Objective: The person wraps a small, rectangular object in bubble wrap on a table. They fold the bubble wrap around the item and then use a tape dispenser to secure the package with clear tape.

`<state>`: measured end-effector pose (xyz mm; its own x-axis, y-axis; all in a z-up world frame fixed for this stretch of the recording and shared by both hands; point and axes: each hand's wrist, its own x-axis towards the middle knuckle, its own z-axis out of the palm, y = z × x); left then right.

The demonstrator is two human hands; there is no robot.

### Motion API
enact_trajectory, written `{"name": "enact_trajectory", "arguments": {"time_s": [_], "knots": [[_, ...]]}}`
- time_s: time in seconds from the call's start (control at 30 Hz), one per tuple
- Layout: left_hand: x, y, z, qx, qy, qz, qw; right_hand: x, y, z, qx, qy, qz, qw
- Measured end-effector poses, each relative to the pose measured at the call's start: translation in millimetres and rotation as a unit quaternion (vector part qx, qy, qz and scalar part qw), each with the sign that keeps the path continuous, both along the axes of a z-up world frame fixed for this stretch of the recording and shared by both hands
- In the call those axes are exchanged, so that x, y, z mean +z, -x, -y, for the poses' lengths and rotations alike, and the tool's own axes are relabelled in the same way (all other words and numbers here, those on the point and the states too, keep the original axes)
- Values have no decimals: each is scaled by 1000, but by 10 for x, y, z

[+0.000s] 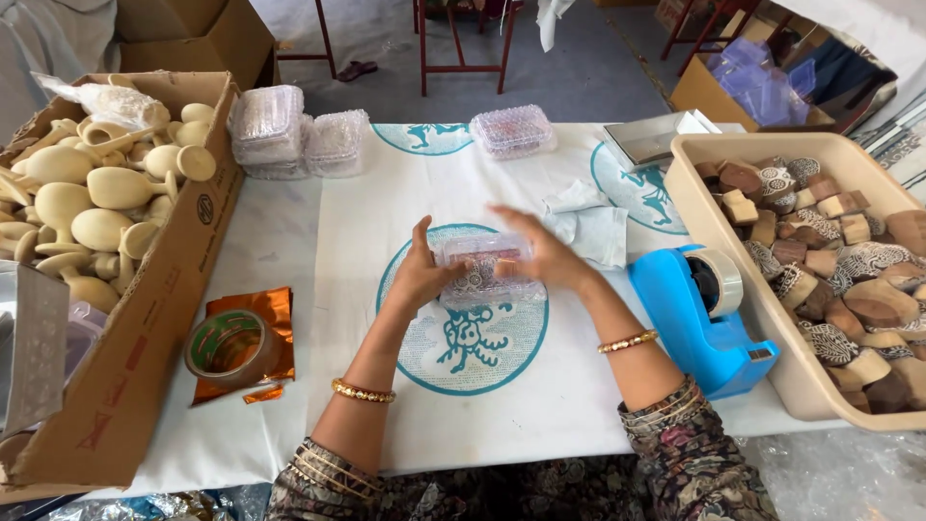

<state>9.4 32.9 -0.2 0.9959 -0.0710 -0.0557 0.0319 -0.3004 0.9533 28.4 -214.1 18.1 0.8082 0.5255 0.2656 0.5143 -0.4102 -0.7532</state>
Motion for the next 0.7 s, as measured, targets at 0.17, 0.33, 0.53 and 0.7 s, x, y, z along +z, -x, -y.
{"name": "enact_trajectory", "arguments": {"time_s": [0.17, 0.33, 0.53, 0.7], "knots": [[36, -19, -26, 3, -142, 29, 989, -9, -105, 131, -166, 47, -165, 971], [300, 133, 16, -26, -227, -106, 968, -88, -104, 101, -161, -42, -298, 940], [-49, -19, 97, 68, 30, -14, 997, -199, -137, 40, -114, -254, -352, 894], [-158, -90, 84, 98, 322, 50, 940, -278, -97, -132, -88, -311, -286, 902]]}}
